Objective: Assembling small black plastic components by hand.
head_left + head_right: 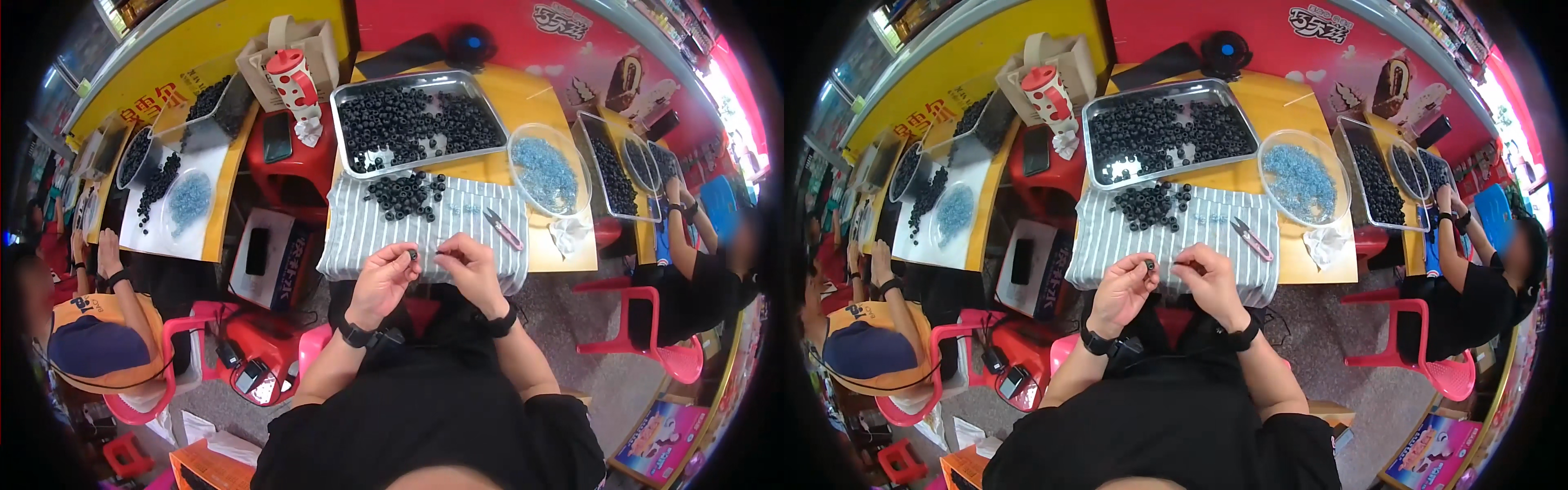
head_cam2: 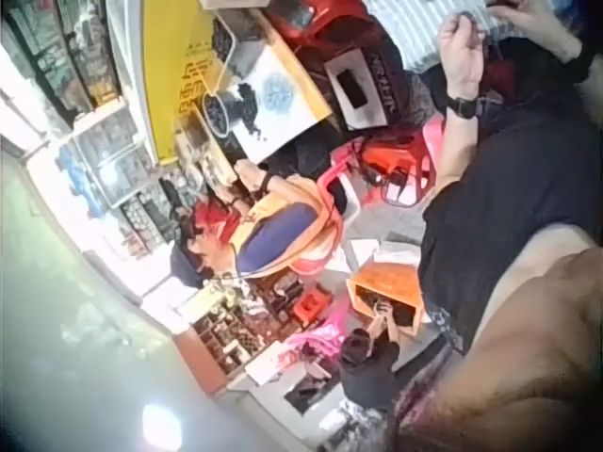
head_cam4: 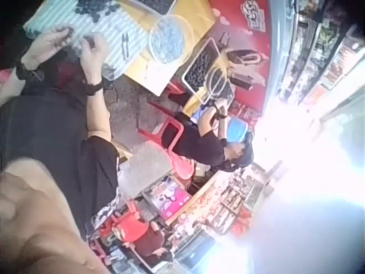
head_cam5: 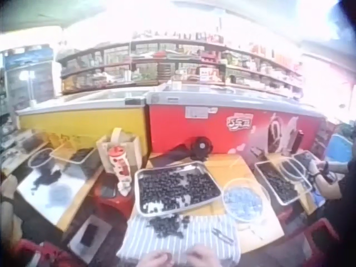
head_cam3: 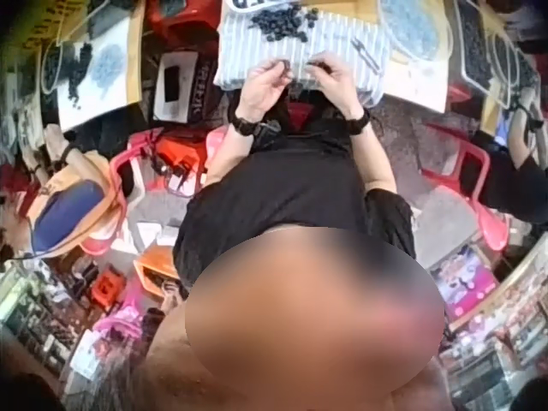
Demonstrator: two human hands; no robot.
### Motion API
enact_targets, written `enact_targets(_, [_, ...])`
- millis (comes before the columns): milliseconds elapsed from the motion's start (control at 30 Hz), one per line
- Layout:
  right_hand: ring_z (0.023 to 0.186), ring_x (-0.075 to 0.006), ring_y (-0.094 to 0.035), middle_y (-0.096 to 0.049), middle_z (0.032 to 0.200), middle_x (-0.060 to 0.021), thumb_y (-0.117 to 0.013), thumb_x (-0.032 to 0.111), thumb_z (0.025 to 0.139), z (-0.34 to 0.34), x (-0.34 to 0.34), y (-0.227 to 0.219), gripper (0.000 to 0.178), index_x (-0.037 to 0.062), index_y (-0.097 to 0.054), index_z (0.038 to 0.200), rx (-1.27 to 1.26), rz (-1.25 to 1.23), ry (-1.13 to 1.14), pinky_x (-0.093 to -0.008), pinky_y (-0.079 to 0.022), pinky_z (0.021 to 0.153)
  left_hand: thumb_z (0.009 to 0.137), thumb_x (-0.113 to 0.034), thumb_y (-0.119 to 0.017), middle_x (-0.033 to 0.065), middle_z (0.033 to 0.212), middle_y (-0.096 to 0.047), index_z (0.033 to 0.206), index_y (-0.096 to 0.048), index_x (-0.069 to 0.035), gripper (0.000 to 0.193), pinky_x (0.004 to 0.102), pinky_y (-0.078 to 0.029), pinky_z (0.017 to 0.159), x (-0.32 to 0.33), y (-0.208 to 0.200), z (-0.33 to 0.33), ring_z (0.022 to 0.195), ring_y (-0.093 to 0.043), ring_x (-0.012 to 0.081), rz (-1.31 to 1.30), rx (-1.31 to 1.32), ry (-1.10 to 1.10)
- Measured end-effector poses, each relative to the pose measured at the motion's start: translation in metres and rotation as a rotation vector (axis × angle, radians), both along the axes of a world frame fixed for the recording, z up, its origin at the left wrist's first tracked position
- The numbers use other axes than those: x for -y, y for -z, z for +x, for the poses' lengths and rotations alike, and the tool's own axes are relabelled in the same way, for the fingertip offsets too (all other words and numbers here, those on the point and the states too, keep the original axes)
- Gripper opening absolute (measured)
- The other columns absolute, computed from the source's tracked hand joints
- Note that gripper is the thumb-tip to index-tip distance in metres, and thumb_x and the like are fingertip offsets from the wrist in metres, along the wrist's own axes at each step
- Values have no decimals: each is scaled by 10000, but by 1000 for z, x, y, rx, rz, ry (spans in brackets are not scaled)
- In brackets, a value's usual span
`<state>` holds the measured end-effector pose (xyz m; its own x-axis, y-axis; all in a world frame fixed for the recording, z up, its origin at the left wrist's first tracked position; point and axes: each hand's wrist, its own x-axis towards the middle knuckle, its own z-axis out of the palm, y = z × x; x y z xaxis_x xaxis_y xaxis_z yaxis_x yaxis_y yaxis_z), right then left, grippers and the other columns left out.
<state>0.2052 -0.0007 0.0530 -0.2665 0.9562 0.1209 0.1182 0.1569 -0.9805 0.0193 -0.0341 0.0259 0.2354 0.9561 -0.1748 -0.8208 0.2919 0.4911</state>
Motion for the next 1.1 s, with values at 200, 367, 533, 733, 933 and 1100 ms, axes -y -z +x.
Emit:
enact_targets(200, [668,-96,-591,-598,784,-49,-708,-94,718,-13,14,-30,179,8,-608,826,-36,165,-63,-231,-473,579,947,-54,-562,77,950,-647,1121,-608,20,194,258,-499,730,3,2,6,804,-610,137,67,-34,77])
enact_targets(367, [629,-159,-593,-574,757,-77,-715,-78,715,-13,14,-30,168,1,-588,791,86,286,-78,-270,-468,547,939,-43,-571,73,938,-655,1107,-610,19,183,261,-505,725,4,0,6,788,-620,134,60,-33,78])
enact_targets(533, [615,-188,-586,-560,724,-82,-729,-55,709,-15,14,-33,170,6,-589,784,129,347,-110,-281,-457,538,928,-33,-585,82,957,-663,1105,-617,15,186,253,-509,721,7,3,5,811,-633,136,85,-65,71])
enact_targets(733, [656,-204,-612,-616,774,-88,-755,-15,707,-6,13,-53,212,11,-637,882,173,56,-257,-287,-476,572,905,6,-584,87,998,-661,1224,-562,21,320,224,-501,671,8,-6,-3,802,-631,119,168,-184,165])
enact_targets(933, [807,-317,-654,-671,877,-116,-753,37,694,0,3,-53,299,40,-643,973,165,294,-532,-374,-517,692,837,5,-659,44,917,-630,1334,-463,36,534,167,-463,566,6,-21,-9,698,-601,82,160,-198,287])
enact_targets(1100, [729,-295,-665,-679,837,-74,-725,12,708,-3,9,-41,188,41,-622,862,124,457,-462,-358,-523,607,853,21,-642,82,964,-637,1342,-438,53,531,189,-516,589,9,-12,-6,750,-635,117,204,-172,306])
